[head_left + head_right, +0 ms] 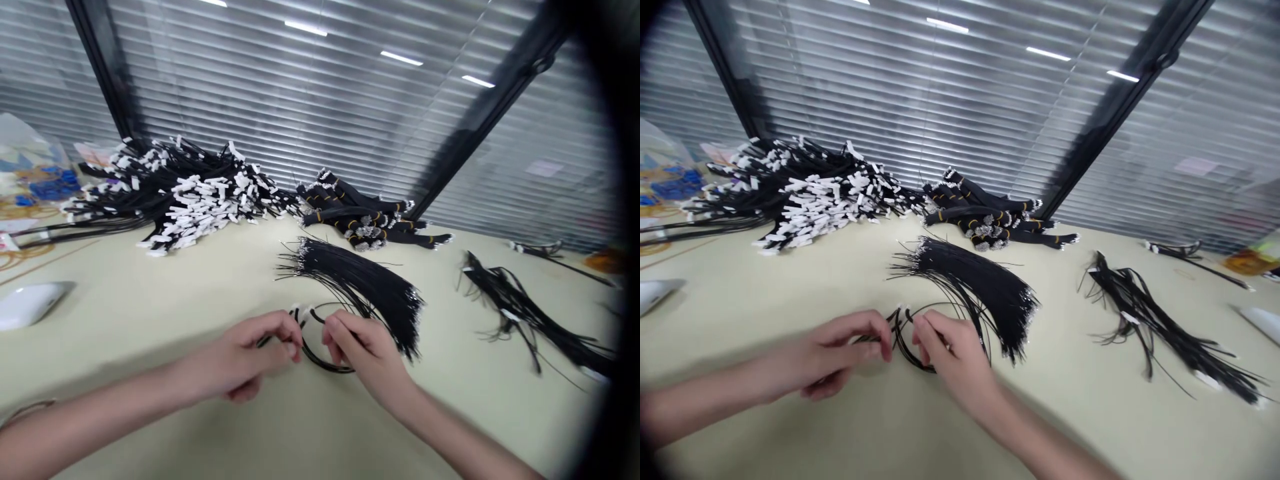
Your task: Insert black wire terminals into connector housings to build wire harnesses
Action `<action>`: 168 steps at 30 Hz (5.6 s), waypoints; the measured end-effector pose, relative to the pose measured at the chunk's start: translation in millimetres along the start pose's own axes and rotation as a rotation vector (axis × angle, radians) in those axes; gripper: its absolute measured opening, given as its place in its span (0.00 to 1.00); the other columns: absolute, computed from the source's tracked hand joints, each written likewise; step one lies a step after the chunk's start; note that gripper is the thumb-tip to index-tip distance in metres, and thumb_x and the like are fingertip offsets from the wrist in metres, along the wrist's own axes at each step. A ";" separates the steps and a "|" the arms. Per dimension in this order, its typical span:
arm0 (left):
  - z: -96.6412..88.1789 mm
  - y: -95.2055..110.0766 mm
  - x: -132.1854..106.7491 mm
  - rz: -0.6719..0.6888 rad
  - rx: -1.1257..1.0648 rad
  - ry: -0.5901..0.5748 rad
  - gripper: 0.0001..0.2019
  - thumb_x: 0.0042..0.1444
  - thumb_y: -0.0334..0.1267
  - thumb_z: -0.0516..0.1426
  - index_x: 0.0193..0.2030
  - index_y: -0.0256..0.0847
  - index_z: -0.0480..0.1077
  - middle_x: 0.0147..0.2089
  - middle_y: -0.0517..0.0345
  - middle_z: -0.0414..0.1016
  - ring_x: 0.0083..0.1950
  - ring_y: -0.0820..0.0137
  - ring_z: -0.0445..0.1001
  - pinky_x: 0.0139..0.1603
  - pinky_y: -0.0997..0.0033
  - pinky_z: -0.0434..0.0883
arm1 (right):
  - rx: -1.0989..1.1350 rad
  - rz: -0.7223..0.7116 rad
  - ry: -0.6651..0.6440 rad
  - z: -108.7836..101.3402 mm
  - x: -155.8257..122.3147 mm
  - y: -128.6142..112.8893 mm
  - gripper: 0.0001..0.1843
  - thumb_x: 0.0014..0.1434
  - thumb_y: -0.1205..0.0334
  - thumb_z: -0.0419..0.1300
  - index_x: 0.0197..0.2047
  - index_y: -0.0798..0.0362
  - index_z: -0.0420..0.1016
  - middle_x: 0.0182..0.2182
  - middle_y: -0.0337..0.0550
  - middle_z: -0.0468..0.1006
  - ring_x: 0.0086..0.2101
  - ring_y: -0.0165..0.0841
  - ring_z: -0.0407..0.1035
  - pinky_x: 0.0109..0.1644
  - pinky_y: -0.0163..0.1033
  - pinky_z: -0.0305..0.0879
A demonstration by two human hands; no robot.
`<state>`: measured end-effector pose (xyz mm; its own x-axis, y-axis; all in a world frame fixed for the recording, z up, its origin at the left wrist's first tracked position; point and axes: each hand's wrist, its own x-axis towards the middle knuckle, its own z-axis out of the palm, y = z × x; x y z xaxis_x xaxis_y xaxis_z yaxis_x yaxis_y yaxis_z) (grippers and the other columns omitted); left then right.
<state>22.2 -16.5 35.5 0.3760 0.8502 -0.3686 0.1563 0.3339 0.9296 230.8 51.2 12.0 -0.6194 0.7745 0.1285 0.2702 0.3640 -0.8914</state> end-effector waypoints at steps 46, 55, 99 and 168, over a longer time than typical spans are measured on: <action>-3.9 -14.2 6.3 0.097 0.074 -0.245 0.34 0.39 0.31 0.68 0.55 0.51 0.65 0.40 0.60 0.71 0.36 0.71 0.72 0.39 0.69 0.70 | -0.284 -0.278 -0.243 -17.6 27.6 30.8 0.17 0.64 0.69 0.51 0.53 0.45 0.71 0.54 0.43 0.67 0.54 0.34 0.61 0.58 0.43 0.57; -4.4 -10.2 6.8 0.085 0.049 -0.237 0.34 0.36 0.31 0.69 0.53 0.50 0.67 0.44 0.59 0.71 0.34 0.74 0.71 0.37 0.72 0.70 | -0.563 -0.367 -0.318 -15.1 27.6 16.3 0.07 0.66 0.66 0.50 0.40 0.54 0.69 0.43 0.47 0.70 0.46 0.37 0.62 0.51 0.44 0.59; -2.4 -18.5 6.8 0.648 0.811 -0.042 0.27 0.50 0.27 0.57 0.57 0.50 0.66 0.58 0.50 0.63 0.56 0.61 0.67 0.55 0.67 0.66 | 0.101 0.269 -0.414 -10.6 -3.2 -15.2 0.24 0.65 0.43 0.46 0.28 0.53 0.60 0.21 0.33 0.58 0.23 0.26 0.51 0.25 0.33 0.47; 7.4 -18.2 5.6 0.107 0.208 -0.171 0.16 0.49 0.32 0.59 0.47 0.44 0.71 0.25 0.65 0.67 0.27 0.75 0.66 0.28 0.78 0.65 | -0.149 0.095 -0.107 -7.5 2.0 -14.2 0.13 0.62 0.56 0.55 0.28 0.53 0.68 0.21 0.33 0.62 0.24 0.27 0.56 0.27 0.33 0.51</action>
<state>28.1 -20.8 16.4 0.5460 0.7894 -0.2805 0.2848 0.1399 0.9483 231.3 51.4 28.1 -0.6588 0.7523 -0.0072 0.4325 0.3709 -0.8218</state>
